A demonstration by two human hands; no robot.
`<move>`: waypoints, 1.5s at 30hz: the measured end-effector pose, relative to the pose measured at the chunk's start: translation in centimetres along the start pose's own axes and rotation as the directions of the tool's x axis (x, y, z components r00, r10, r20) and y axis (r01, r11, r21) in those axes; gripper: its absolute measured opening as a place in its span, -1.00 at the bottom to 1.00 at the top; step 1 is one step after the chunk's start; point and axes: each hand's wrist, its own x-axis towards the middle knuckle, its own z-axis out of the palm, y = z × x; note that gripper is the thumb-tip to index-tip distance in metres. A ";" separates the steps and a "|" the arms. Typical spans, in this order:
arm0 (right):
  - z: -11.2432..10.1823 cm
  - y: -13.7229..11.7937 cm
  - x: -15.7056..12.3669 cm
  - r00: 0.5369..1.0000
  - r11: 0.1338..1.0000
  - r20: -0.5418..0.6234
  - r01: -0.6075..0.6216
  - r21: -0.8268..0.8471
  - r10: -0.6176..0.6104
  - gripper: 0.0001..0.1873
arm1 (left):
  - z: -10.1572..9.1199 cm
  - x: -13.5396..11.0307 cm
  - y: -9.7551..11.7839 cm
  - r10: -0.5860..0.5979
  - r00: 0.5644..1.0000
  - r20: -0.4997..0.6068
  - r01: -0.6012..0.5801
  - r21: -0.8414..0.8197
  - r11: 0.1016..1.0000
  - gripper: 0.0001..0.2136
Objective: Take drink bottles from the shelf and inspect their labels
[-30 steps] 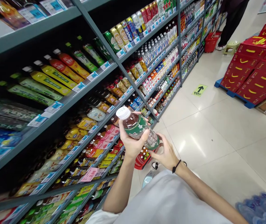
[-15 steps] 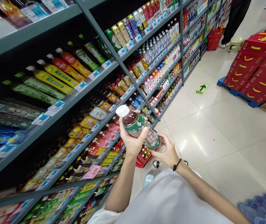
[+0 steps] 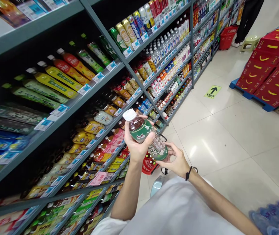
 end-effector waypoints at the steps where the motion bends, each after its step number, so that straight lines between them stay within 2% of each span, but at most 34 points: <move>1: -0.1 -0.1 0.0 1.000 1.000 0.004 -0.009 0.004 0.009 -0.30 | 0.0 0.0 0.0 0.005 1.000 -0.005 -0.004 0.002 1.000 -0.44; 5: -0.4 -0.3 0.0 0.997 0.997 0.062 -0.055 0.048 0.052 -0.28 | 0.0 0.2 0.1 0.038 0.999 0.002 -0.038 -0.037 0.999 -0.46; 14: -0.7 -0.4 -0.2 0.980 0.979 0.178 -0.115 0.169 0.084 -0.22 | -0.6 0.9 0.2 0.036 0.999 0.038 -0.033 -0.073 0.997 -0.45; 20: -0.6 -1.0 -0.2 0.976 0.965 0.197 -0.138 0.223 0.094 -0.29 | -0.6 0.9 -0.1 -0.046 0.998 0.035 0.052 -0.188 0.981 -0.47; 24: -0.4 -1.2 0.0 0.974 0.963 0.220 -0.110 0.246 0.055 -0.27 | -0.4 1.0 -0.3 -0.083 0.996 0.028 0.087 -0.289 0.953 -0.47; 29: 0.1 -0.1 -0.4 0.934 0.919 0.354 -0.183 0.349 0.052 -0.18 | -0.5 0.9 -0.7 -0.170 0.984 0.048 0.176 -0.361 0.916 -0.47; 35: 0.2 0.7 -1.0 0.975 0.969 0.223 -0.054 0.241 -0.001 -0.32 | -0.7 0.2 -2.0 -0.235 0.972 0.014 0.221 -0.391 0.893 -0.40; 39: -0.1 0.6 -1.2 0.979 0.981 0.201 -0.054 0.186 0.016 -0.31 | -0.6 -0.2 -2.6 -0.244 0.970 0.025 0.232 -0.410 0.882 -0.42; 43: -0.3 0.6 -1.4 0.979 0.987 0.202 -0.048 0.150 0.017 -0.36 | -0.4 -0.2 -2.2 -0.223 0.974 0.045 0.220 -0.440 0.871 -0.46; 45: -0.3 0.8 -1.4 0.987 0.995 0.158 -0.037 0.094 0.022 -0.34 | -0.3 -0.1 -2.0 -0.196 0.978 0.074 0.209 -0.416 0.885 -0.46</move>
